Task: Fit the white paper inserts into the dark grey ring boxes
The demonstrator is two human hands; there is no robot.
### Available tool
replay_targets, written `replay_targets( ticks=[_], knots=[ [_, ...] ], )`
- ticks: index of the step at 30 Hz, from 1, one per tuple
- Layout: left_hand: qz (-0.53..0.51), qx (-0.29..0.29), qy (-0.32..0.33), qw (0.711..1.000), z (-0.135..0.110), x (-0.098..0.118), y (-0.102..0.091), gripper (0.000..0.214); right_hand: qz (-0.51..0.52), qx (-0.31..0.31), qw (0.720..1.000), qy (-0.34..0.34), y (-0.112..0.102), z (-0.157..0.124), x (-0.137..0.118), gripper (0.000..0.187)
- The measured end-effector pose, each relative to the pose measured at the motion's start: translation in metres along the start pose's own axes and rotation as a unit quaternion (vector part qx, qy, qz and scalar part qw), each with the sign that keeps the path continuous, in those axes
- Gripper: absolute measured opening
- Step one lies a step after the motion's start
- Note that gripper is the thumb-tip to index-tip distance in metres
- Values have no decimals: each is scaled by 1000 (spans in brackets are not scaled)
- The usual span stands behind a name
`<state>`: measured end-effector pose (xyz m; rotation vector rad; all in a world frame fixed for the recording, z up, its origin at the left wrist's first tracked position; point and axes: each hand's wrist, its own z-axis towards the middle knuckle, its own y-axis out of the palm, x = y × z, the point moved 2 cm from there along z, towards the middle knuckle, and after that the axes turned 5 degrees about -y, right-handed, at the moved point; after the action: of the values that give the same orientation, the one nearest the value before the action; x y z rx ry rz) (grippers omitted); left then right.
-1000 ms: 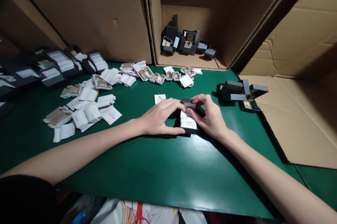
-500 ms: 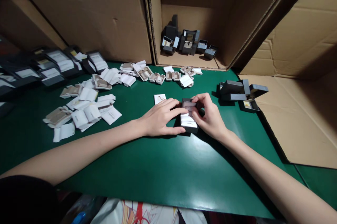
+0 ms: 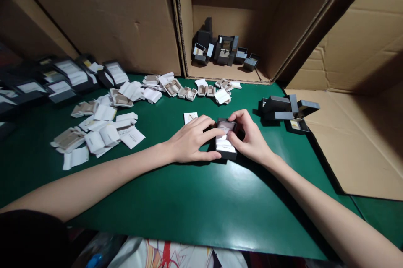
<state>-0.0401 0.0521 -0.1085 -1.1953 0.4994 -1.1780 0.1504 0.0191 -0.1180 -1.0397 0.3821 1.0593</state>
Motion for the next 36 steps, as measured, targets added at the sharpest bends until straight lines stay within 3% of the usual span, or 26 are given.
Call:
replay_targets(
  ticks=[7,18,27,31,36],
  knots=[
    [30,48,-13,998,0,1,2,68,4,10,1000,9,-1,1,2,28],
    [61,-19,-34,997,-1,0,0,70,-13,31,999,37,-2,0,8,9],
    [67,-26,-35,997,-2,3,4,75,13,30,999,42,-1,2,3,11],
    [63,-9,-42,997,-2,3,3,74,45,-5,998,49,-1,0,6,22],
    [55,17,-31,998,-3,3,4,72,43,9,998,41,0,1,8,23]
  ],
)
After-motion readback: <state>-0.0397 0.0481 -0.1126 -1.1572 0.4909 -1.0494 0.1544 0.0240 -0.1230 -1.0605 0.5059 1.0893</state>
